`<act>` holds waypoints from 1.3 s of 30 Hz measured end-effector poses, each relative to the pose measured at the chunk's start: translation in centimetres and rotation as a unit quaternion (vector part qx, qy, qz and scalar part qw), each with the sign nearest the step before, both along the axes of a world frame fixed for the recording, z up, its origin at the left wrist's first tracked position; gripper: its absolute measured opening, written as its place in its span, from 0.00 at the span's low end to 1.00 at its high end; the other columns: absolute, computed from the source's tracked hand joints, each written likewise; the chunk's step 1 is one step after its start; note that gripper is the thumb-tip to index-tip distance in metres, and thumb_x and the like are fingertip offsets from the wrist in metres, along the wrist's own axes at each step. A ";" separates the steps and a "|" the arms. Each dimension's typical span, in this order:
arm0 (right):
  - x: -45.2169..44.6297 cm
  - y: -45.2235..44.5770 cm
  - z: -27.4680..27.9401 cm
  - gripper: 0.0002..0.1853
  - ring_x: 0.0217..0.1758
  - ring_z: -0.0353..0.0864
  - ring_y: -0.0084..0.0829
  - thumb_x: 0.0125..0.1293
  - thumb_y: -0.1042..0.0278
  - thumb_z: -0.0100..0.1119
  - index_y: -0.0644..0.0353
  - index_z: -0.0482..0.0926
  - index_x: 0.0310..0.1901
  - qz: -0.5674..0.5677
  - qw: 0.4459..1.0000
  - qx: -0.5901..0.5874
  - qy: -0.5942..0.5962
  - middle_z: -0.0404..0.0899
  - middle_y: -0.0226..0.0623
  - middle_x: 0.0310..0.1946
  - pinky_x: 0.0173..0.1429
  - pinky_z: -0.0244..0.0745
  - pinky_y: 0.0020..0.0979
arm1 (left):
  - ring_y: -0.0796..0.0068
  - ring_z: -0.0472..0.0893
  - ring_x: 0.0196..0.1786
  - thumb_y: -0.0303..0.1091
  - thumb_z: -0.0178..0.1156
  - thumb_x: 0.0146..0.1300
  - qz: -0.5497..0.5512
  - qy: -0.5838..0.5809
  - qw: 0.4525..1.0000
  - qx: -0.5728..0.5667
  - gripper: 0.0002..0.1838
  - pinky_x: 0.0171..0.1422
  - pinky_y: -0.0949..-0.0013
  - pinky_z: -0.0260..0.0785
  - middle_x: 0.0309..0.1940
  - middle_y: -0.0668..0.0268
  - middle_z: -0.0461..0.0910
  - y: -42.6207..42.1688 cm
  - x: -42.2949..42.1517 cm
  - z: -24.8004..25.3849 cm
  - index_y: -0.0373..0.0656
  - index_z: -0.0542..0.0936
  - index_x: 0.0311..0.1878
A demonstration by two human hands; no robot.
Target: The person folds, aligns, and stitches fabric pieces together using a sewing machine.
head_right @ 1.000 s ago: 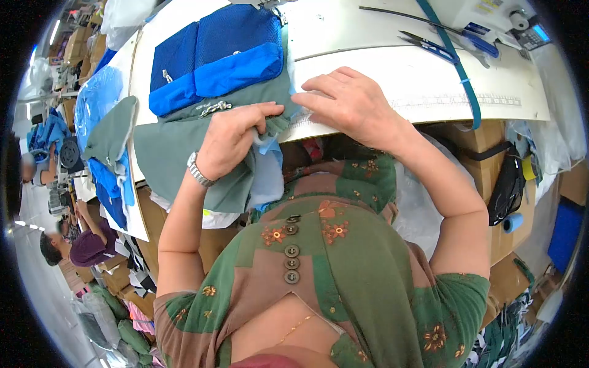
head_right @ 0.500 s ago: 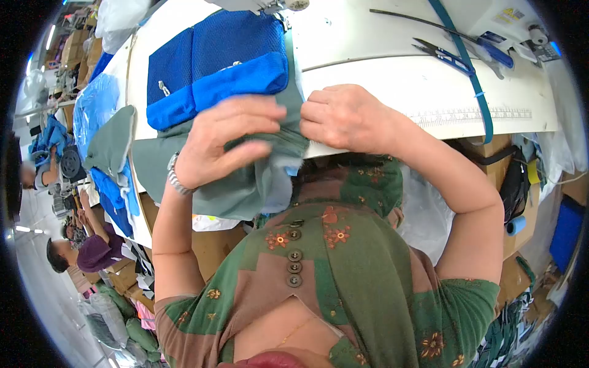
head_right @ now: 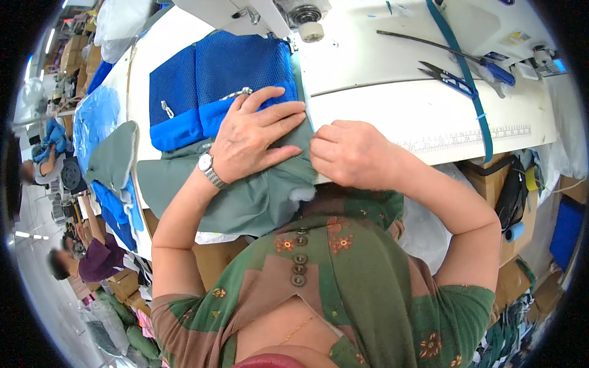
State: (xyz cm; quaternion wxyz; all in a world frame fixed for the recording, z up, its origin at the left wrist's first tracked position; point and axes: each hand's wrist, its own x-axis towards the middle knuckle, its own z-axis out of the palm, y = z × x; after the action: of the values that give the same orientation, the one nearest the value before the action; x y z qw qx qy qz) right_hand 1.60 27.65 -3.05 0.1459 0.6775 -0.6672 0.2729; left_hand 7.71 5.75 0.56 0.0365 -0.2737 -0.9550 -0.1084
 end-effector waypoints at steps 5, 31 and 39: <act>0.5 0.0 0.5 0.06 0.35 0.77 0.27 0.43 0.69 0.58 0.59 0.76 0.24 -0.018 1.000 0.020 0.016 0.72 0.31 0.27 0.37 0.74 0.26 | 0.64 0.71 0.60 0.47 0.71 0.46 -0.004 0.003 1.000 0.011 0.25 0.56 0.54 0.67 0.55 0.76 0.79 -0.2 -0.6 0.1 0.49 0.84 0.48; -6.2 -2.1 0.9 0.03 0.34 0.78 0.27 0.46 0.69 0.57 0.56 0.74 0.23 -0.015 0.998 0.059 0.024 0.71 0.28 0.25 0.37 0.77 0.27 | 0.69 0.74 0.56 0.39 0.68 0.50 -0.053 0.121 0.990 -0.043 0.18 0.53 0.62 0.66 0.48 0.72 0.82 -1.7 -5.7 -0.4 0.44 0.84 0.45; -6.2 -2.1 1.1 0.03 0.34 0.78 0.27 0.47 0.70 0.58 0.56 0.75 0.24 -0.017 0.997 0.062 0.031 0.71 0.28 0.25 0.37 0.78 0.27 | 0.71 0.80 0.47 0.36 0.67 0.52 -0.069 0.103 0.991 0.047 0.15 0.46 0.67 0.69 0.46 0.67 0.83 -1.3 -5.4 -1.1 0.40 0.83 0.41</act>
State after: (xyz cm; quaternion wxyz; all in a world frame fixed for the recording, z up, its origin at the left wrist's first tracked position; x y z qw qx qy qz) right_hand -4.58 25.56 -1.99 0.1289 0.6817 -0.6895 0.2078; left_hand 2.34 4.44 -0.51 0.1396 -0.3467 -0.9188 -0.1271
